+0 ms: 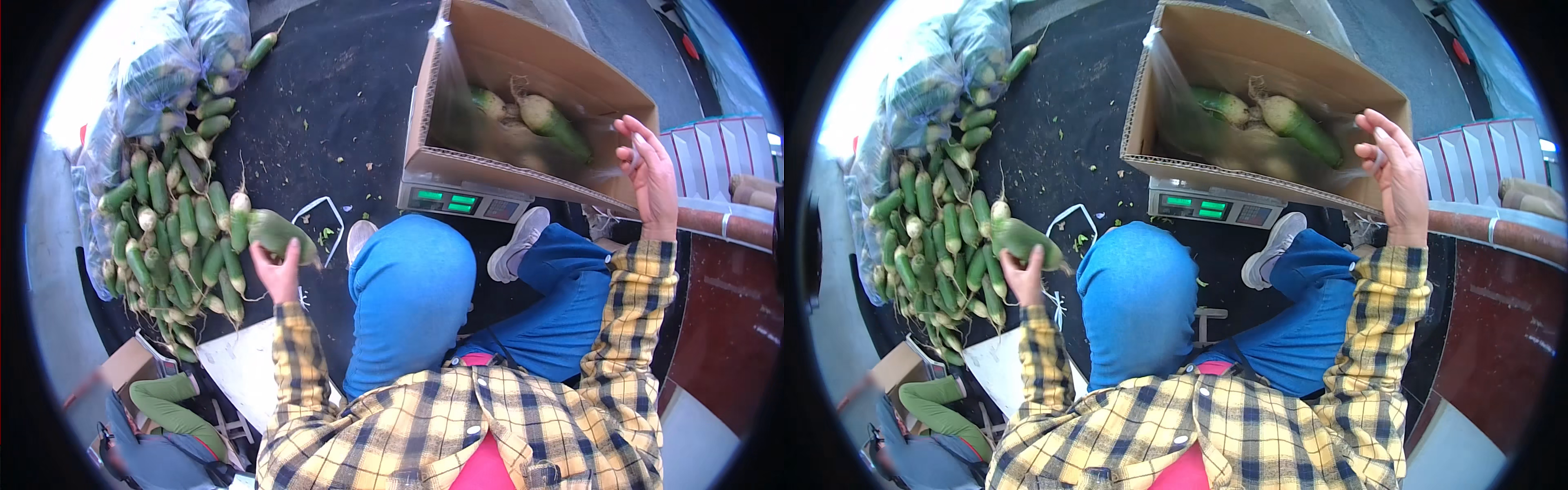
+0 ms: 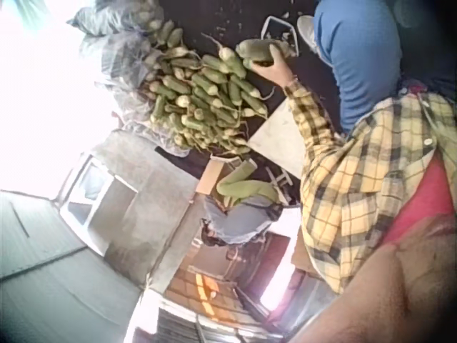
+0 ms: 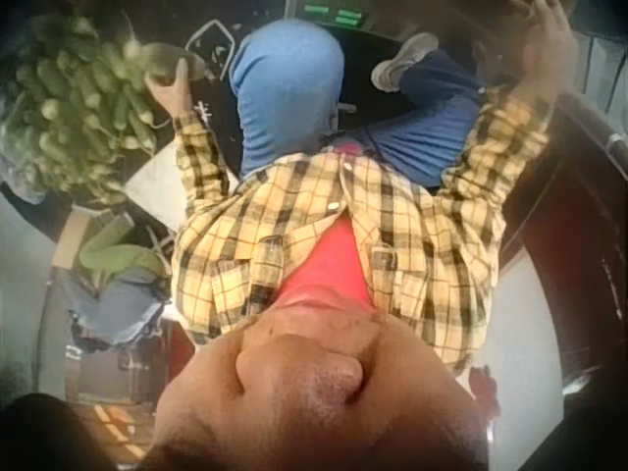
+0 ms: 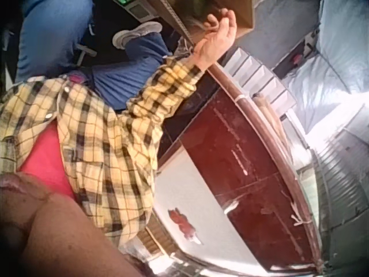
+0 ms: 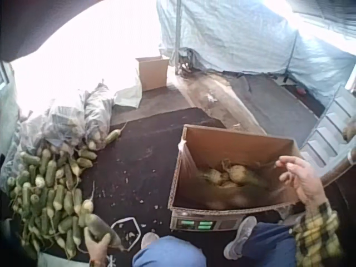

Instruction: Packing radishes into a plastic-lined cardboard box and weighing it on a scale.

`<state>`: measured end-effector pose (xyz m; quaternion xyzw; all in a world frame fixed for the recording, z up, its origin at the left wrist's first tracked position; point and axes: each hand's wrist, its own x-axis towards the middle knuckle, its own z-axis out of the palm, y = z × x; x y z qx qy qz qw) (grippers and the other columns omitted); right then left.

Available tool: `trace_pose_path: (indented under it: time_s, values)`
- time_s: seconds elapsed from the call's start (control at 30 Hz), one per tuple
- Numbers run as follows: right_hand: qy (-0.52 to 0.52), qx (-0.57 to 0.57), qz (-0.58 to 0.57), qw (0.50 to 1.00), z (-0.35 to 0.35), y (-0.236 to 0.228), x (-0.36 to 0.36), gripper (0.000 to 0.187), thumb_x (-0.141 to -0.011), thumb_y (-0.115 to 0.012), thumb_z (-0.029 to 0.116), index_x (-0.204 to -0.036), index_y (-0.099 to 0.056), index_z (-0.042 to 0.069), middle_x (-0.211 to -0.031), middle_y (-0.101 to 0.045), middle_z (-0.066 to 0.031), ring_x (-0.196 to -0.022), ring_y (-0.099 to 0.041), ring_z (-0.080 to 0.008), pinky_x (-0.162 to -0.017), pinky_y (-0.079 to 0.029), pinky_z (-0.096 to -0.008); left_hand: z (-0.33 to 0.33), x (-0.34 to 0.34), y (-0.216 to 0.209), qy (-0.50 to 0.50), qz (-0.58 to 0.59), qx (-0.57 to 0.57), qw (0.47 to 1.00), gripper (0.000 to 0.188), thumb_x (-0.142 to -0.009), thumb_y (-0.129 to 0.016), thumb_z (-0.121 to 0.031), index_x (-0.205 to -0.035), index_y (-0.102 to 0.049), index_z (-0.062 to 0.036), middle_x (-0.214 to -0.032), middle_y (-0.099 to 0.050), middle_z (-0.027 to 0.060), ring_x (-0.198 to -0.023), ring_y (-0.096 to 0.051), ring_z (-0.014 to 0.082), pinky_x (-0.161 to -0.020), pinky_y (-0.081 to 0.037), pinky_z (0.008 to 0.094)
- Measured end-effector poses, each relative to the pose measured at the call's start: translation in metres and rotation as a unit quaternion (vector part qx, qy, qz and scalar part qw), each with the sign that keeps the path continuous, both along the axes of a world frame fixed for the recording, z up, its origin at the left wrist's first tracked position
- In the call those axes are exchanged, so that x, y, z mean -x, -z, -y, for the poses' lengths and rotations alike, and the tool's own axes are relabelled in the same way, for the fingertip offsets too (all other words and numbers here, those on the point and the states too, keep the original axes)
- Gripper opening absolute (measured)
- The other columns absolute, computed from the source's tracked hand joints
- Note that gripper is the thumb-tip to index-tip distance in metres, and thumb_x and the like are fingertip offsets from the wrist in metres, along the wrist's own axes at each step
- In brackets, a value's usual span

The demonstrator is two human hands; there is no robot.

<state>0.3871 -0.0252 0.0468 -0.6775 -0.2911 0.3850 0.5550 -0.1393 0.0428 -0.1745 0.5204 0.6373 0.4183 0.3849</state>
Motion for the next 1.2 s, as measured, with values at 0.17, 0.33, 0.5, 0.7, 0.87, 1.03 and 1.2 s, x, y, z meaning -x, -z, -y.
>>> trace_pose_path:
  time_s: [0.17, 0.33, 0.5, 0.7, 0.87, 1.03, 1.2]
  values:
    - [-0.002, -0.025, -0.017, 1.0, 0.007, 0.012, -0.005, 0.032, -0.092, -0.05, 0.017, -0.12, -0.052, 0.003, -0.111, -0.061, -0.0064, -0.079, -0.061, -0.0077, -0.066, -0.045, -0.0168, -0.037, -0.08, -0.199, 0.029, 0.265, -0.293, 0.918, 0.056, -0.077, -0.066, -0.004, -0.126, -0.039, 0.0, -0.121, -0.049, 0.0132, -0.109, -0.05, 0.0221, -0.095, -0.04, 0.0366]
    - [0.009, -0.04, -0.034, 0.999, 0.006, 0.022, -0.009, 0.029, -0.092, -0.051, 0.018, -0.118, -0.055, 0.005, -0.107, -0.061, -0.0044, -0.08, -0.06, -0.0074, -0.067, -0.046, -0.0181, -0.056, -0.201, -0.289, 0.251, 0.163, -0.249, 0.921, 0.025, -0.072, -0.072, -0.009, -0.092, -0.064, 0.0044, -0.083, -0.066, 0.0096, -0.074, -0.063, 0.0202, -0.07, -0.052, 0.0299]
    - [0.03, -0.044, -0.05, 0.997, 0.009, 0.026, -0.013, 0.028, -0.091, -0.051, 0.019, -0.116, -0.056, 0.005, -0.105, -0.061, -0.0038, -0.08, -0.06, -0.0079, -0.068, -0.045, -0.0188, -0.097, -0.329, -0.214, 0.454, 0.233, -0.17, 0.843, 0.053, -0.065, -0.08, -0.019, -0.104, -0.048, -0.0019, -0.103, -0.059, 0.0106, -0.09, -0.059, 0.0164, -0.079, -0.049, 0.0286]
    - [0.026, -0.045, -0.047, 0.998, 0.007, 0.022, -0.006, 0.028, -0.091, -0.052, 0.019, -0.115, -0.056, 0.005, -0.102, -0.061, -0.0038, -0.079, -0.059, -0.0073, -0.069, -0.045, -0.0191, -0.133, -0.332, -0.18, 0.517, -0.216, 0.133, 0.818, 0.059, -0.076, -0.07, -0.041, -0.108, -0.053, 0.0051, -0.101, -0.058, 0.0131, -0.093, -0.057, 0.0206, -0.081, -0.047, 0.0342]
    - [0.027, -0.036, -0.028, 0.999, 0.01, 0.019, -0.009, 0.028, -0.091, -0.052, 0.019, -0.116, -0.056, 0.005, -0.104, -0.061, -0.0045, -0.08, -0.06, -0.0077, -0.068, -0.045, -0.0189, -0.113, -0.245, -0.261, 0.381, -0.128, -0.197, 0.894, 0.047, -0.08, -0.066, -0.029, -0.109, -0.053, 0.0053, -0.092, -0.062, 0.013, -0.079, -0.06, 0.0167, -0.068, -0.049, 0.0272]
    - [0.008, -0.01, 0.006, 1.0, 0.008, 0.023, -0.009, 0.032, -0.091, -0.051, 0.021, -0.118, -0.055, 0.005, -0.11, -0.061, -0.0052, -0.081, -0.06, -0.0079, -0.068, -0.044, -0.0183, -0.094, -0.113, -0.228, 0.198, -0.065, -0.147, 0.967, 0.026, -0.087, -0.06, -0.014, -0.107, -0.055, 0.0018, -0.085, -0.06, 0.0022, -0.072, -0.054, 0.0046, -0.064, -0.042, 0.0165]
    - [-0.031, 0.012, 0.017, 0.999, -0.007, 0.02, 0.0, 0.034, -0.092, -0.052, 0.019, -0.122, -0.053, 0.004, -0.113, -0.06, -0.0063, -0.076, -0.057, -0.0053, -0.064, -0.042, -0.0149, -0.029, 0.03, -0.111, 0.096, -0.215, 0.01, 0.972, 0.026, -0.084, -0.062, -0.022, -0.096, -0.059, 0.0013, -0.084, -0.063, 0.0086, -0.073, -0.061, 0.0156, -0.066, -0.048, 0.0277]
